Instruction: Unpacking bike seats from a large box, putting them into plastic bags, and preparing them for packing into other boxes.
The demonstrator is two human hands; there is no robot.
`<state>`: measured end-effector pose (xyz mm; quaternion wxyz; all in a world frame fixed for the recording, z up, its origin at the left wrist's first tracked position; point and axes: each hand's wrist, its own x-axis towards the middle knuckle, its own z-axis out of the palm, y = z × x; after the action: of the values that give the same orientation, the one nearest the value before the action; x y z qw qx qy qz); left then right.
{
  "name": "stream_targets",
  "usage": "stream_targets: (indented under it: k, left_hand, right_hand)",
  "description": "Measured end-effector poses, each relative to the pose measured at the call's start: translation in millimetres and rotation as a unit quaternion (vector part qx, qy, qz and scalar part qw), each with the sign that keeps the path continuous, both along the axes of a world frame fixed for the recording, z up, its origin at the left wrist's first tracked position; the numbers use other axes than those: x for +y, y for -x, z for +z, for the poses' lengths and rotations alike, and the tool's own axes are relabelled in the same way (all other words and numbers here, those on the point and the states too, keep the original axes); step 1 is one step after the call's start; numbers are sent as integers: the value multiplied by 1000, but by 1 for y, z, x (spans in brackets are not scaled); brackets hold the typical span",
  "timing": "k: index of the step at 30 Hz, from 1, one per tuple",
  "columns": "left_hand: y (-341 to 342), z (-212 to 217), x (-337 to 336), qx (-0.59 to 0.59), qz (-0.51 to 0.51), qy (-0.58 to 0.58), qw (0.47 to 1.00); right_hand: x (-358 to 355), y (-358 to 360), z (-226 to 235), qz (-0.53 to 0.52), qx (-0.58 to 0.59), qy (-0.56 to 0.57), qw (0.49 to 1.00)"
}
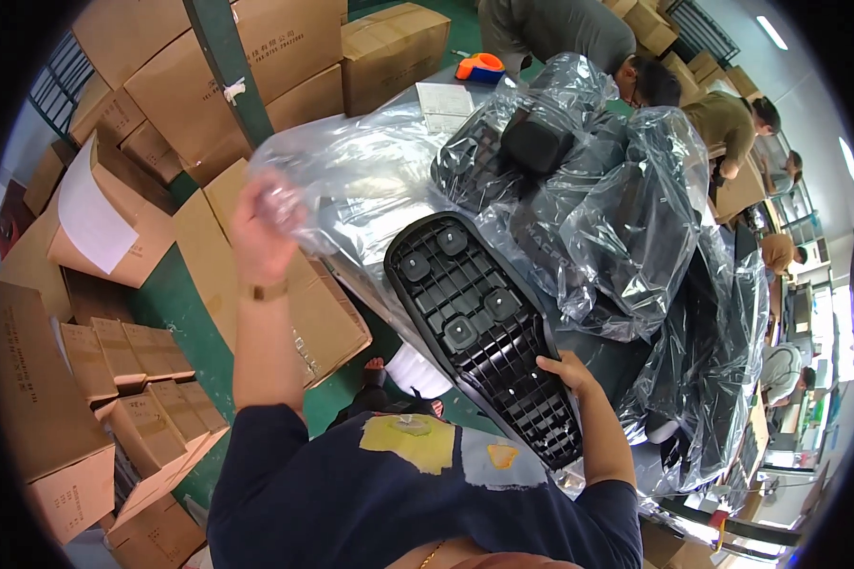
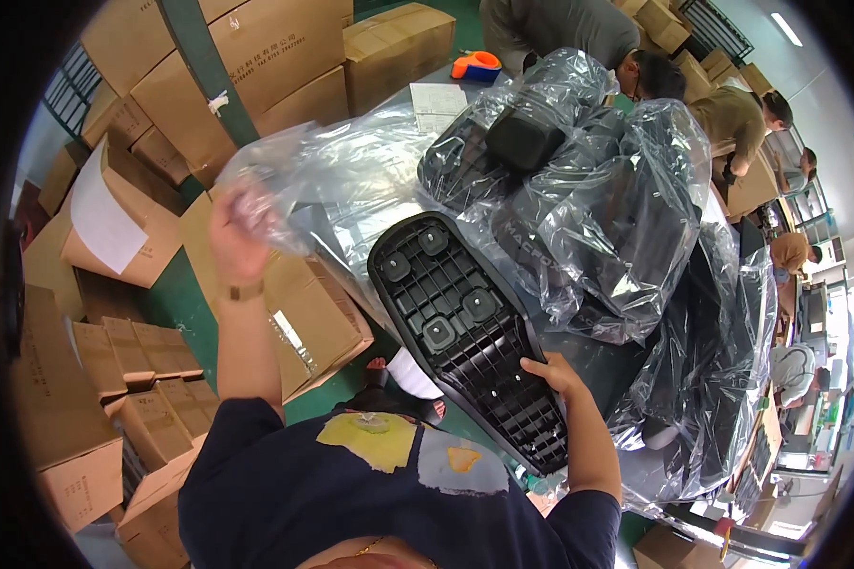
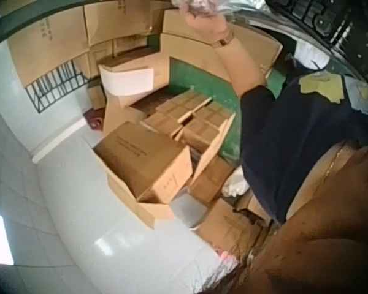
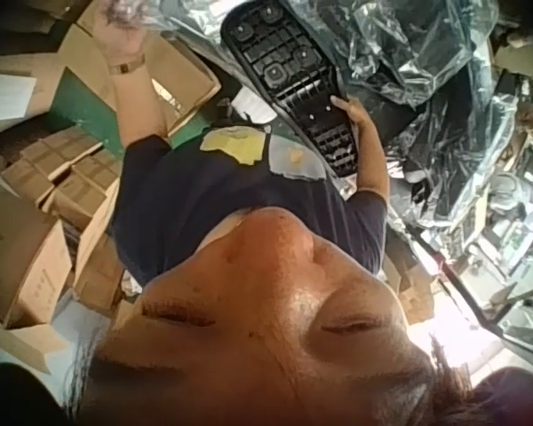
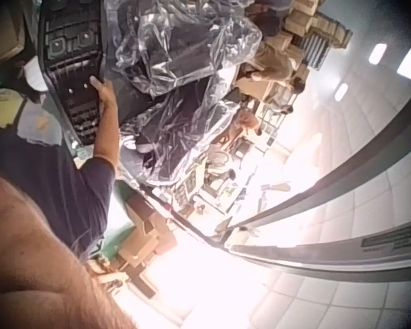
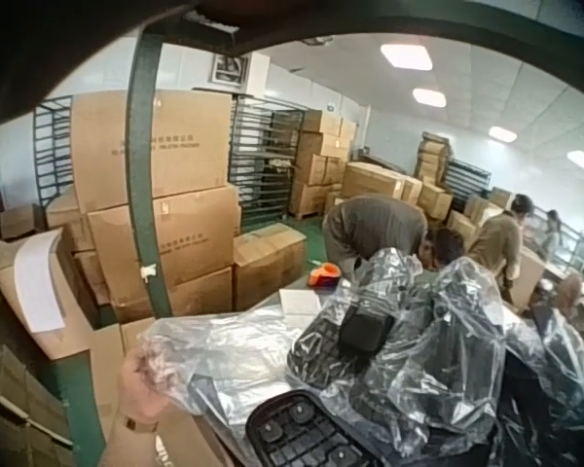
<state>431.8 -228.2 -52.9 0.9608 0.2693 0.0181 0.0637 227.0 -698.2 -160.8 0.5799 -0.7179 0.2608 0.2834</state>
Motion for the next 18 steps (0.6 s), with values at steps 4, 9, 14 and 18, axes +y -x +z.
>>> stream_targets:
  k: [4, 9, 14, 18]
  left_hand:
    - [32, 17, 87, -219, 28, 46, 974]
    - [76, 28, 40, -81, 145, -159, 973]
    - [98, -51, -62, -68, -229, -495, 835]
    - [114, -79, -97, 22, -328, -354, 875]
  right_hand:
    - [-35, -11, -32, 107, -36, 244, 963]
    - [40, -35, 45, 113, -310, 446, 832]
    - [149, -80, 82, 101, -379, 90, 916]
    - [204, -102, 79, 233, -376, 113, 890]
